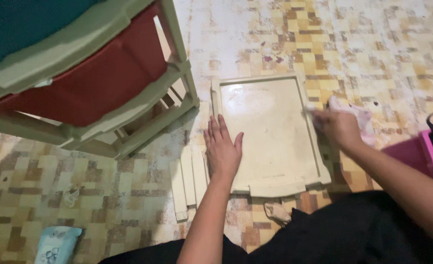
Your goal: The person assembles a multi-drawer plastic storage unit by attaching vertical support posts and placing colored bins into the frame. They wipe the top lid with a cloth, then place the lid on the unit and move it against a wall.
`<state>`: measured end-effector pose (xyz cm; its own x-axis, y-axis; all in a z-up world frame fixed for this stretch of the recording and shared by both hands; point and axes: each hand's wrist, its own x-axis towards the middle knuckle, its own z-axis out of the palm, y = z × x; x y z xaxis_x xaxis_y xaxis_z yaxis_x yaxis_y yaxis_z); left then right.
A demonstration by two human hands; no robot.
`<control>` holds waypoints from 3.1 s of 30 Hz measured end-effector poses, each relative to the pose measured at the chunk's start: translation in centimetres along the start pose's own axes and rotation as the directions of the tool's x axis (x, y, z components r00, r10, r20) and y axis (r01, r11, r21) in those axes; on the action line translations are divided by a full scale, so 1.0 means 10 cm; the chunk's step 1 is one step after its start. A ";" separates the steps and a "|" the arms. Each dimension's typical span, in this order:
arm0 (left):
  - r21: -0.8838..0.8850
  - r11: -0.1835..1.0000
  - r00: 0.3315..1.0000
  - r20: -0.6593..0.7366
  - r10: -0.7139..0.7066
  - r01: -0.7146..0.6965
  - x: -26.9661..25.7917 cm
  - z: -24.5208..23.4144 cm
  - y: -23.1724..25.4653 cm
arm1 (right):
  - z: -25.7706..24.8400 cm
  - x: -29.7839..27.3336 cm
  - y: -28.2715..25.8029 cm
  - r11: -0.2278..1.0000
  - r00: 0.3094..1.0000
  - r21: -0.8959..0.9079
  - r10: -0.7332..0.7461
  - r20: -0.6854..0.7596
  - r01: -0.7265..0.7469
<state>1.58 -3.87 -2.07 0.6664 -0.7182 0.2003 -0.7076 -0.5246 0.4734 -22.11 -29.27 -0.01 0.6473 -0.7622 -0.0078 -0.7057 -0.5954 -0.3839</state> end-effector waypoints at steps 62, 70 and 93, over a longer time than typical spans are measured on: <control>-0.844 -0.047 0.706 0.476 -0.524 0.534 -1.07 -1.01 0.33 | 0.09 -1.98 -2.37 0.735 0.829 0.386 -0.512 -0.225 0.558; -0.515 0.294 0.546 0.452 -0.705 0.805 -1.02 -1.12 0.23 | 0.33 -1.05 -0.64 0.980 0.984 0.174 0.119 -0.134 -0.095; -0.594 0.388 0.663 0.358 -0.657 0.705 -0.59 -1.34 0.24 | 0.25 -0.28 -0.35 0.993 0.976 -0.055 -0.109 -0.191 0.100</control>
<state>-0.92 5.27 9.40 0.8227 -0.2952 -0.4859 0.3353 -0.4383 0.8340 -20.72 -24.44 -0.98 0.6533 -0.7274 0.2103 -0.6525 -0.6817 -0.3310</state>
